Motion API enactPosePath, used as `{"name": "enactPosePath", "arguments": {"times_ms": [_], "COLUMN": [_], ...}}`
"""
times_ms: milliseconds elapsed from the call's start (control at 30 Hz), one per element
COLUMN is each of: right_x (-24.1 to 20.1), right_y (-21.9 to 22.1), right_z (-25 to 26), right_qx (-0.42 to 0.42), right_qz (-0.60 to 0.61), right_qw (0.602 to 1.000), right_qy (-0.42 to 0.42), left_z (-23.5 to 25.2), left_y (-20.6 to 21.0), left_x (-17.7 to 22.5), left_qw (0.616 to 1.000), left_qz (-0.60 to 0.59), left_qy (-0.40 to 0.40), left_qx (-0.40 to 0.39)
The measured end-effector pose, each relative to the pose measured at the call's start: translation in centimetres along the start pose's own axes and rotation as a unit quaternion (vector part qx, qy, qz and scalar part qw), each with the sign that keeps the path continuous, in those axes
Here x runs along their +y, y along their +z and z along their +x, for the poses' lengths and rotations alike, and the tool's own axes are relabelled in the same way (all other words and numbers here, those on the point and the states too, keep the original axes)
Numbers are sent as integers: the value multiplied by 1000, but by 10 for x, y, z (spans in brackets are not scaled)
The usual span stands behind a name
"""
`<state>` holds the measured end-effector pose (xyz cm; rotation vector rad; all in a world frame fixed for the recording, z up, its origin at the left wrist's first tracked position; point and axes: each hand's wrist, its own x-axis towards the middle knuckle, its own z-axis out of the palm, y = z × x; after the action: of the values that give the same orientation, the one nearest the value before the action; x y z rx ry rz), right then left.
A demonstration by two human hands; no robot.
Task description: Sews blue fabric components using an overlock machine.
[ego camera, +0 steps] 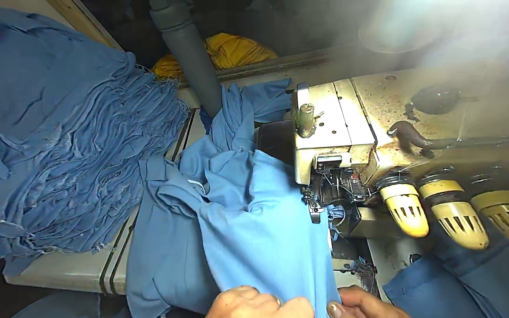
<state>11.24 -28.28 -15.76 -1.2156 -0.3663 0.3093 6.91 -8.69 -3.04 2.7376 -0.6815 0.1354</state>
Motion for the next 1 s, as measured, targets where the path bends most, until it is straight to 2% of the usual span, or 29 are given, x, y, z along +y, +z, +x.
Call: {"name": "enactPosePath", "arguments": {"times_ms": [100, 200, 267, 400, 533, 600, 767, 833, 933, 1000], "right_x": [-6, -5, -5, -11, -6, -5, 0, -6, -16, -15], "right_y": [7, 17, 20, 13, 9, 11, 22, 23, 17, 13], "right_z": [18, 35, 39, 23, 13, 19, 43, 42, 31, 25], "right_qx": [10, 34, 43, 14, 4, 10, 51, 43, 17, 14], "right_qz": [-19, -47, -63, -99, -118, -148, -199, -166, -62, -23], "right_qw": [1000, 996, 994, 993, 991, 986, 965, 975, 996, 999], "right_qy": [-20, -62, -74, -57, -65, -80, -161, -140, -57, -31], "left_z": [22, 38, 40, 31, 27, 32, 51, 49, 31, 19], "left_y": [9, 27, 31, 19, 19, 24, 44, 46, 44, 44], "left_x": [-11, -28, -32, -12, -2, -5, -28, -29, -22, -19], "left_qw": [1000, 993, 989, 990, 989, 986, 965, 964, 971, 975], "left_qz": [10, 52, 75, 75, 78, 107, 160, 138, 97, 69], "left_qy": [-6, -7, -31, -105, -117, -104, -77, -96, -120, -118], "left_qx": [27, 104, 128, 62, 47, 68, 195, 208, 181, 176]}}
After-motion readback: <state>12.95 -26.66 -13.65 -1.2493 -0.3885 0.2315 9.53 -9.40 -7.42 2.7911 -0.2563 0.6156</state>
